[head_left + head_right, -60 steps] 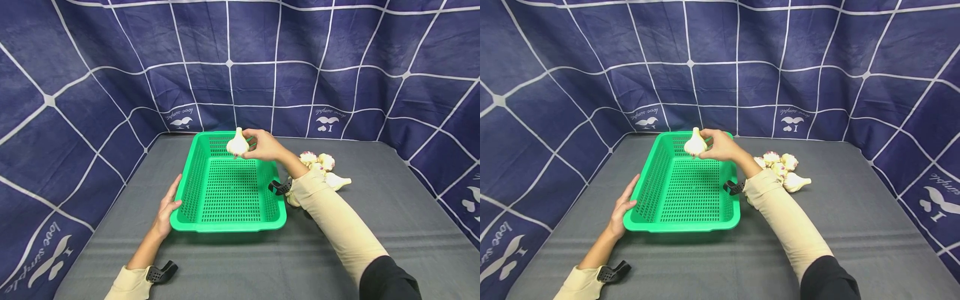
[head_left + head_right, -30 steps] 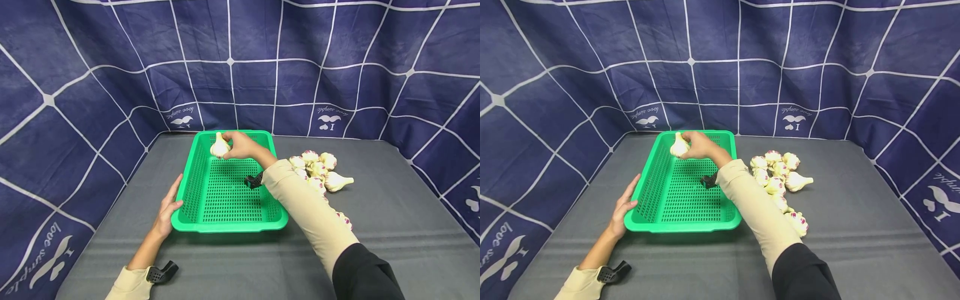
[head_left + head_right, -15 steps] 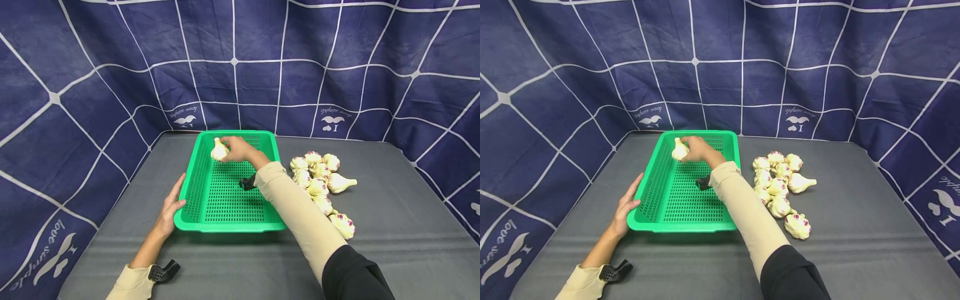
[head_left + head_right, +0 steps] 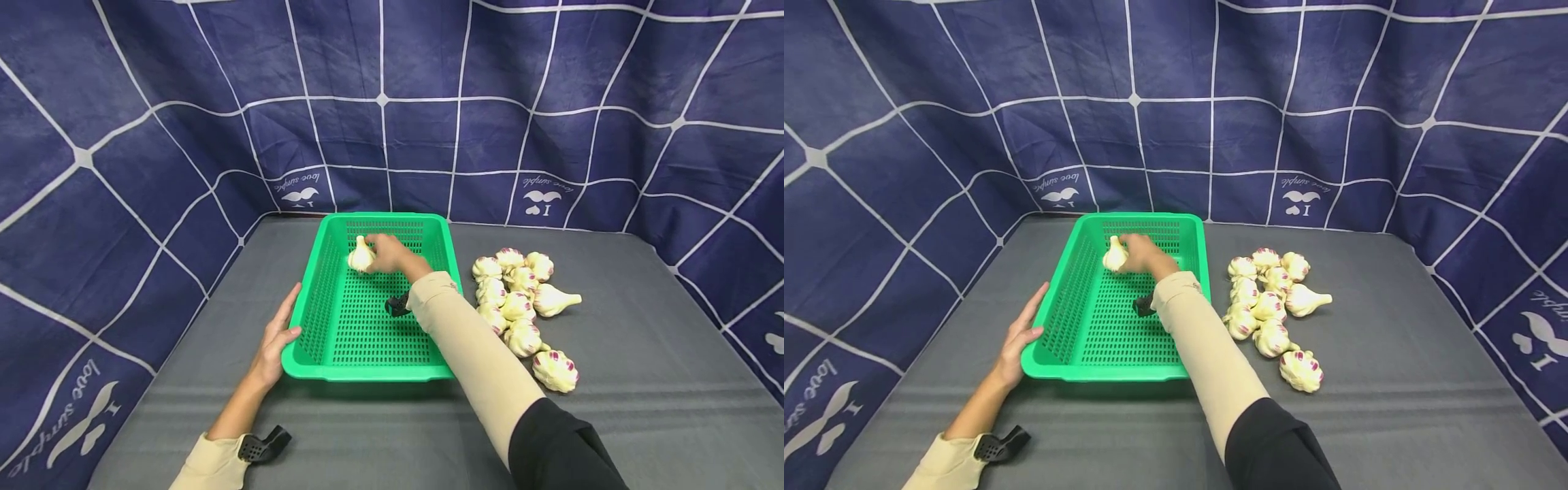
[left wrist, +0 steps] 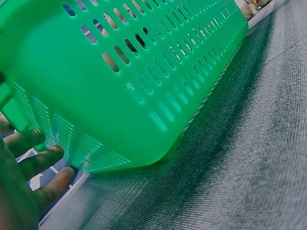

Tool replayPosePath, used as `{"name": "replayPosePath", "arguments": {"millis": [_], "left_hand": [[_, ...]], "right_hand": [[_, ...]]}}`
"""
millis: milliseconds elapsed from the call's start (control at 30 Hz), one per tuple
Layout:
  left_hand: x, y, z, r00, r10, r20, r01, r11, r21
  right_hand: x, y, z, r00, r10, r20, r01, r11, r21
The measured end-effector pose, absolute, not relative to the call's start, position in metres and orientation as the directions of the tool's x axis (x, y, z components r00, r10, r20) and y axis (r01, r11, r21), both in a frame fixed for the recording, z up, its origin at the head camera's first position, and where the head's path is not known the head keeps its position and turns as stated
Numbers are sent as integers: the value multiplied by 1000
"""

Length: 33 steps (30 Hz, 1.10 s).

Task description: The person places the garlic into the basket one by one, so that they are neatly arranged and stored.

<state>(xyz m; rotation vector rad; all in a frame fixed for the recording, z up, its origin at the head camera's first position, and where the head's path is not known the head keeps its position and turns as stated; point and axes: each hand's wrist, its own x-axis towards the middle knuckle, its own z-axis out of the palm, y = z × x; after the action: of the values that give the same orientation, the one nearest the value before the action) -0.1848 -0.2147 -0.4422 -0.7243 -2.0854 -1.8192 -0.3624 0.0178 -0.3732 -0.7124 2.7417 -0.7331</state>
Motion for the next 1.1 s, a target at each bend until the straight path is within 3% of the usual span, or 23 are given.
{"name": "replayPosePath", "arguments": {"millis": [300, 667, 1100], "left_hand": [[-184, -215, -441, -831, 191, 522, 543, 75, 836], [-184, -216, -440, -843, 188, 503, 526, 101, 844], [-184, -215, -440, -835, 194, 516, 537, 76, 840]], "right_hand": [[-362, 16, -385, -891, -443, -101, -302, 743, -598], [-365, 13, -390, -904, -422, -73, -308, 760, -572], [-363, 11, -389, -911, -411, -44, -285, 701, -653]]}}
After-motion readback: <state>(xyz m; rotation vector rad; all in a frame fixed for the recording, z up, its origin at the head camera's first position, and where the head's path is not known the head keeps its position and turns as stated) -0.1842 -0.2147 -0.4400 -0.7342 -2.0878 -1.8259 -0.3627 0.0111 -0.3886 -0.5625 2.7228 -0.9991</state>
